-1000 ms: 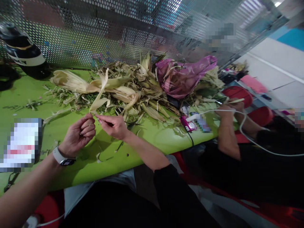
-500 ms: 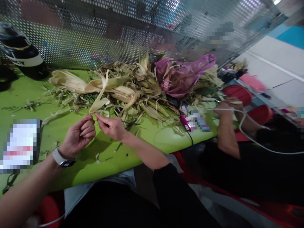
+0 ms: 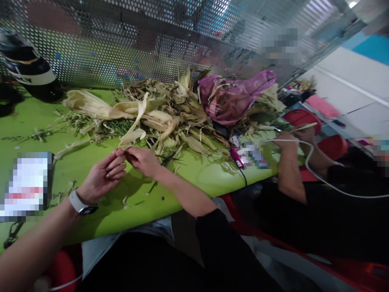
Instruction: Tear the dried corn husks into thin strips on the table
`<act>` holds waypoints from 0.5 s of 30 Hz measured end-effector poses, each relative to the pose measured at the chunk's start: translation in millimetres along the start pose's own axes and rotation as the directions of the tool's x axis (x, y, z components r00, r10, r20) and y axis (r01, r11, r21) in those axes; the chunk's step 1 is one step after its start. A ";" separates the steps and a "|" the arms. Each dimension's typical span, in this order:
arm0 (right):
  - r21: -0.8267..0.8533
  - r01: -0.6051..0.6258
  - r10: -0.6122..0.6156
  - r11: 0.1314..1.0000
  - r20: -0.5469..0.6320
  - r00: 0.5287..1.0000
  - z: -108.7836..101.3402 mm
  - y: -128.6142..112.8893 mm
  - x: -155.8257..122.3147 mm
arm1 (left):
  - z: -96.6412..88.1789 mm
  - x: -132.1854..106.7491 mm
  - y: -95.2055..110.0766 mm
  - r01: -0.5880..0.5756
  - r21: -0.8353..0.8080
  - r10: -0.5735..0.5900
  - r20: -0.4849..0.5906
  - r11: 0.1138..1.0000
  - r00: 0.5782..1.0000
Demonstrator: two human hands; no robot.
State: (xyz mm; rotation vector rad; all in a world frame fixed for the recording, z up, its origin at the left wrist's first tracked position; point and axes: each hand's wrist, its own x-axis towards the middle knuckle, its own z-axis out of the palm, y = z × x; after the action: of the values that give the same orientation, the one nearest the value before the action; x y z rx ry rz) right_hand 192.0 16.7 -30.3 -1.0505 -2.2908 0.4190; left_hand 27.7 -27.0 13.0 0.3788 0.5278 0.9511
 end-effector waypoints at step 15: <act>0.017 -0.086 0.083 0.996 0.146 0.986 -36.7 -31.0 -8.7 | -11.8 7.4 -1.8 -0.112 0.935 0.436 -0.049 0.336 0.899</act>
State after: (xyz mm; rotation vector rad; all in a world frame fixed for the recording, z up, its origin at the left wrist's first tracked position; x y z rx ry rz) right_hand 201.2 -8.3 10.7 -1.1424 -2.3678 0.5715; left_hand 25.6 -20.8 0.6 1.4314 1.3301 0.9672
